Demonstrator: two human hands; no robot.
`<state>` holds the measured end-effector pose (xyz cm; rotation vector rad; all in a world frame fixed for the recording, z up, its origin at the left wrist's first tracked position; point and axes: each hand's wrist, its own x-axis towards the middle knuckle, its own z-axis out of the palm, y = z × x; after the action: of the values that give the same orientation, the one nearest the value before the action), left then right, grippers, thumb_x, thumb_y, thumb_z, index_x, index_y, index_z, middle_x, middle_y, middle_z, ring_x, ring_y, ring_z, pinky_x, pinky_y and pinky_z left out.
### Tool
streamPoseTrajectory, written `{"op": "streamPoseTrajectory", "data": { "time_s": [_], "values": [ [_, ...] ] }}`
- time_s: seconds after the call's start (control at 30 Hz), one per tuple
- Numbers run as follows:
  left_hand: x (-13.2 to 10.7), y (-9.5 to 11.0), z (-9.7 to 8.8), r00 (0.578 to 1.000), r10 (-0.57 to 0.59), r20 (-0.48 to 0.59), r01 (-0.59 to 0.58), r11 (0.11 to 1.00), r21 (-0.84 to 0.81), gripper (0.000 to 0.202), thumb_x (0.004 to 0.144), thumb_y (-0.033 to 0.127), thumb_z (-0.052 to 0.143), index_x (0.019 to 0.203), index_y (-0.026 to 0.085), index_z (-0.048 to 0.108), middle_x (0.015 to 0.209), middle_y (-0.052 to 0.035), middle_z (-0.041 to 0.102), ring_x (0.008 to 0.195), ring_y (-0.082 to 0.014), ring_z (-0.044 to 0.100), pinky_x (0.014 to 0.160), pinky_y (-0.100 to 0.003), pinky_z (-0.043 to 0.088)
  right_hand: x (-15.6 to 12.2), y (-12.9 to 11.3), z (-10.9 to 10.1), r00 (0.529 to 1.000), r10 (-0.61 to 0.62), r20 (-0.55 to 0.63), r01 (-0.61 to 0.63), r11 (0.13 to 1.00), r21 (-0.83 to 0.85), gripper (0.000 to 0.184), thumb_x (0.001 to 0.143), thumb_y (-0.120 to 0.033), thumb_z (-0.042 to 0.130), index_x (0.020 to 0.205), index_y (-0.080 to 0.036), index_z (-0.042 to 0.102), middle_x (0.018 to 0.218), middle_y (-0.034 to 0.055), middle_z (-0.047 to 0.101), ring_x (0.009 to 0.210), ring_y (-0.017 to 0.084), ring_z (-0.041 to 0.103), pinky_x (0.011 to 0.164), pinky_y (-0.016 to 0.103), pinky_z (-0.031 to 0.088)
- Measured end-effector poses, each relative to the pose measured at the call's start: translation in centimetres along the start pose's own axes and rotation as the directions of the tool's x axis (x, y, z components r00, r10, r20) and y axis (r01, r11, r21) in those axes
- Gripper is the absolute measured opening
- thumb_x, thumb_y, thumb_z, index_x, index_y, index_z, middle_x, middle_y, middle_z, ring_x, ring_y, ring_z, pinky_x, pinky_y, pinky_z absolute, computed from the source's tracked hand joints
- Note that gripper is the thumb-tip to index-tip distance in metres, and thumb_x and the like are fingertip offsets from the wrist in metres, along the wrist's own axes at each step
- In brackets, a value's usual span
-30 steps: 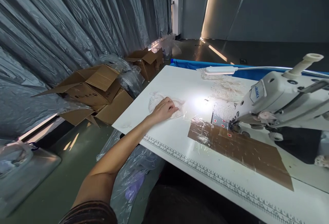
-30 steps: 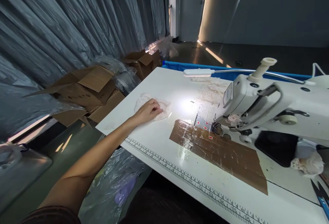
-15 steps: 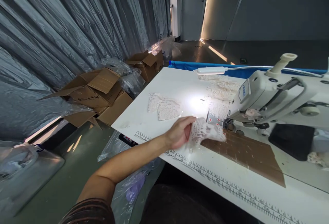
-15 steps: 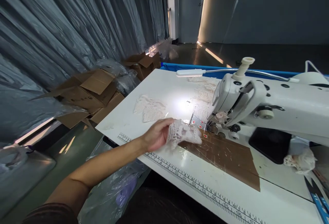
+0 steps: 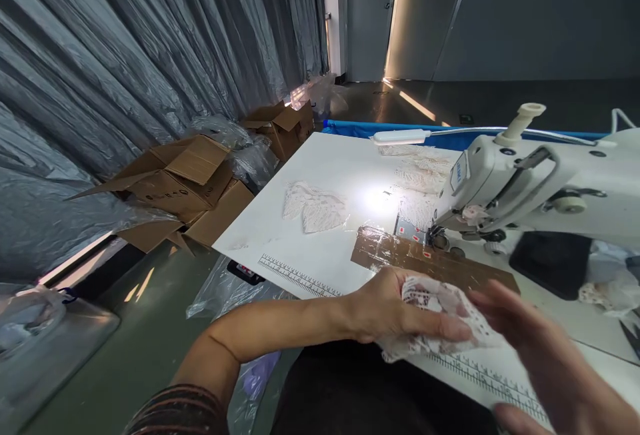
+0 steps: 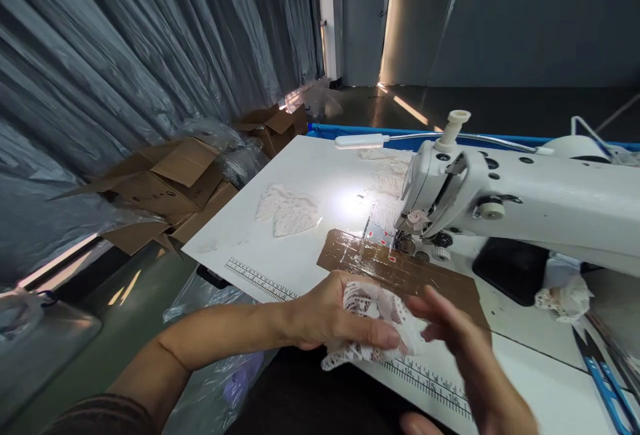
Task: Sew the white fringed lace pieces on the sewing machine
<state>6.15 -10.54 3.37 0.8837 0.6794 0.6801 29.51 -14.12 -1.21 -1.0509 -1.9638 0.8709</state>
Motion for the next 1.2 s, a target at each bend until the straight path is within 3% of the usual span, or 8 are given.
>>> {"op": "streamPoseTrajectory", "data": {
  "time_s": [0.17, 0.33, 0.53, 0.63, 0.73, 0.83, 1.03, 1.2],
  "values": [
    [-0.9, 0.9, -0.9, 0.996, 0.084, -0.023, -0.072, 0.942, 0.329, 0.029, 0.077, 0.035, 0.077, 0.093, 0.012, 0.069, 0.077, -0.0021, 0.065, 0.063, -0.0096, 0.057, 0.059, -0.021, 0.047, 1.2, -0.4, 2.2, 0.893, 0.244, 0.380, -0.304, 0.947, 0.106, 0.056, 0.083, -0.045, 0.071, 0.133, -0.022, 0.059, 0.123, 0.0110, 0.066, 0.115, 0.032, 0.059, 0.102, 0.044, 0.047],
    [-0.2, 2.7, -3.8, 0.957, 0.270, -0.110, -0.139, 0.752, 0.644, 0.025, 0.082, 0.033, 0.069, 0.099, 0.015, 0.069, 0.093, -0.0053, 0.069, 0.083, -0.0159, 0.063, 0.075, -0.028, 0.052, 3.5, 0.0, 1.1, 0.742, 0.238, 0.627, -0.457, 0.864, 0.213, 0.034, 0.087, -0.050, 0.066, 0.085, -0.016, 0.071, 0.076, 0.0024, 0.066, 0.070, 0.015, 0.057, 0.065, 0.025, 0.047],
    [2.7, 3.1, -7.5, 0.941, 0.302, -0.150, 0.070, 0.261, 0.963, 0.049, 0.090, 0.032, 0.056, 0.136, 0.014, 0.048, 0.097, -0.0084, 0.067, 0.081, -0.0205, 0.065, 0.074, -0.036, 0.054, 8.2, 2.9, -2.4, 0.827, 0.422, 0.371, -0.450, 0.893, -0.013, 0.039, 0.087, -0.055, 0.059, 0.092, -0.019, 0.070, 0.073, 0.0026, 0.065, 0.062, 0.016, 0.055, 0.055, 0.027, 0.040],
    [4.4, 2.7, -8.7, 0.953, 0.302, 0.005, 0.027, -0.099, 0.995, 0.043, 0.092, 0.023, 0.052, 0.133, 0.012, 0.050, 0.107, -0.0132, 0.064, 0.081, -0.0215, 0.064, 0.065, -0.034, 0.052, 10.5, 4.4, -2.6, 0.858, 0.512, 0.025, -0.469, 0.804, -0.364, 0.030, 0.085, -0.049, 0.061, 0.085, -0.022, 0.072, 0.066, 0.0027, 0.062, 0.062, 0.018, 0.055, 0.056, 0.029, 0.037],
    [5.9, 2.0, -9.5, 0.883, 0.373, 0.285, -0.189, -0.273, 0.943, 0.029, 0.094, 0.016, 0.048, 0.119, 0.013, 0.060, 0.125, -0.0155, 0.059, 0.101, -0.0237, 0.063, 0.075, -0.036, 0.053, 11.7, 5.4, -1.8, 0.861, 0.490, -0.136, -0.477, 0.685, -0.550, 0.029, 0.085, -0.048, 0.059, 0.086, -0.023, 0.073, 0.058, 0.0026, 0.057, 0.061, 0.022, 0.056, 0.056, 0.031, 0.035],
    [6.7, 1.0, -9.7, 0.812, 0.306, 0.497, -0.429, -0.265, 0.864, 0.024, 0.097, 0.024, 0.051, 0.114, 0.015, 0.065, 0.125, -0.0117, 0.063, 0.108, -0.0225, 0.062, 0.091, -0.042, 0.050, 11.5, 5.8, -1.6, 0.891, 0.429, -0.147, -0.420, 0.657, -0.625, 0.032, 0.086, -0.052, 0.056, 0.090, -0.024, 0.072, 0.056, 0.0016, 0.055, 0.059, 0.022, 0.055, 0.055, 0.031, 0.033],
    [6.2, 0.6, -9.5, 0.861, 0.236, 0.450, -0.442, -0.087, 0.893, 0.030, 0.096, 0.036, 0.057, 0.120, 0.019, 0.064, 0.133, -0.0108, 0.061, 0.119, -0.0243, 0.058, 0.107, -0.050, 0.038, 9.6, 4.9, -2.5, 0.893, 0.447, -0.055, -0.438, 0.833, -0.340, 0.033, 0.082, -0.052, 0.063, 0.096, -0.022, 0.069, 0.073, 0.0022, 0.065, 0.064, 0.020, 0.058, 0.059, 0.033, 0.040],
    [5.2, 2.5, -9.5, 0.968, 0.181, 0.171, -0.238, 0.464, 0.853, 0.069, 0.088, 0.062, 0.057, 0.137, 0.014, 0.048, 0.116, -0.0143, 0.064, 0.097, -0.0228, 0.064, 0.079, -0.038, 0.054, 10.8, 2.6, 0.5, 0.833, 0.542, 0.110, -0.549, 0.786, 0.285, 0.040, 0.072, -0.050, 0.077, 0.092, -0.018, 0.068, 0.074, 0.0023, 0.063, 0.065, 0.015, 0.057, 0.057, 0.030, 0.045]
  ]
}}
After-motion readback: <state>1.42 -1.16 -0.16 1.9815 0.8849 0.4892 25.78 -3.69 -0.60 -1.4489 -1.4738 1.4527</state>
